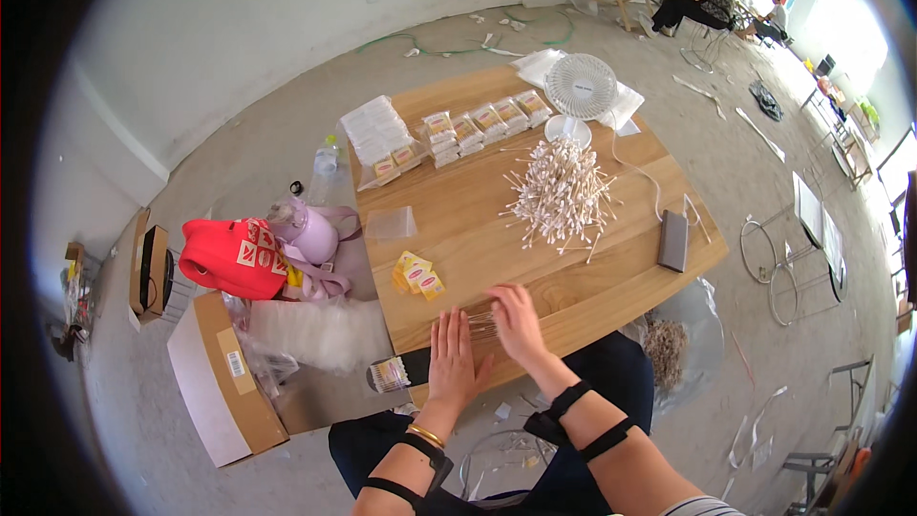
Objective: Packing cotton swabs into small plastic bags.
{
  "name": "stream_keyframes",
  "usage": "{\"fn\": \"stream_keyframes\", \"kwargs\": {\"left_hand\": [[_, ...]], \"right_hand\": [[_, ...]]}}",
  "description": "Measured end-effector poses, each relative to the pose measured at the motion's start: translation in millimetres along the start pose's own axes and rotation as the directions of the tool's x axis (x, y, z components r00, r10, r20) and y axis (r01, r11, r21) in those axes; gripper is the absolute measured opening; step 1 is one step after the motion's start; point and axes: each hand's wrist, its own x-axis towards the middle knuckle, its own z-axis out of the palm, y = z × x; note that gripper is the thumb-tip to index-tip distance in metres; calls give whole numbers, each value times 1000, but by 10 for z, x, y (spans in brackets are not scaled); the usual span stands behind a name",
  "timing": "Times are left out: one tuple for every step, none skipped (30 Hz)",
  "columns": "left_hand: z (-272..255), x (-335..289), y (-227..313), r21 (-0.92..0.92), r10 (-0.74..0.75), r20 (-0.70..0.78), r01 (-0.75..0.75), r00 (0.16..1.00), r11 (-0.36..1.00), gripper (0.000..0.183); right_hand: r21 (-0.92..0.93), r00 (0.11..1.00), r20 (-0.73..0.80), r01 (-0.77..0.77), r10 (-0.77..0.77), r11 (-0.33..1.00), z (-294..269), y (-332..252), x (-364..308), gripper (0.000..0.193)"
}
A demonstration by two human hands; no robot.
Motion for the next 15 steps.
{"fn": "stream_keyframes", "kwargs": {"left_hand": [[20, 10, -5, -9, 5, -19, -5, 1000, 1000, 94], [26, -1, -21, -11, 9, -20, -9, 1000, 1000, 94], [39, -24, -55, -3, 5, 0, -5, 1000, 1000, 95], [44, -37, -72, 4, 5, 19, -5, 1000, 1000, 96], [60, -36, -73, 36, 24, 11, -24, 1000, 999, 97], [52, -41, -68, 35, 26, 10, -26, 1000, 999, 97], [46, -47, -58, 19, 4, 12, -4, 1000, 1000, 97], [43, -48, -47, 3, -18, 15, 18, 1000, 1000, 97], [37, -30, -31, 4, -16, 14, 16, 1000, 1000, 97], [37, -24, -14, 79, -25, 46, 21, 999, 997, 98], [36, -20, 0, 154, -36, 78, 24, 996, 988, 98], [38, -10, 22, 155, -33, 83, 20, 996, 988, 98], [38, -3, 42, 178, -44, 96, 27, 994, 984, 98], [34, -8, 63, 202, -56, 109, 33, 992, 979, 99], [38, -44, 95, 205, -53, 111, 30, 992, 978, 99]], "right_hand": [[8, 998, 57, -8, 8, 1000, 114, -67, -17, 24], [5, 999, 53, -8, 8, 1000, 224, -143, -40, 24], [72, 994, 107, 12, -20, 997, 326, -211, -46, 25], [136, 987, 155, 28, -49, 990, 388, -247, -54, 27], [164, 994, 103, 14, -32, 986, 405, -257, -43, 27], [163, 994, 102, 15, -32, 987, 374, -244, -36, 27], [117, 999, 49, -11, 5, 993, 296, -210, -29, 28], [73, 999, -6, -39, 40, 997, 203, -171, -28, 30], [11, 998, -65, -21, 21, 1000, 87, -121, -34, 27], [13, 998, -65, -24, 25, 1000, -14, -72, -56, 27], [-52, 996, -83, -13, 8, 999, -104, -25, -72, 26], [-120, 995, -103, -5, -8, 993, -164, -1, -83, 26], [-147, 994, -107, 16, -32, 989, -175, 8, -90, 23], [-144, 994, -109, 11, -27, 989, -165, 7, -104, 23], [-162, 996, -82, 17, -30, 987, -160, 14, -95, 23]]}}
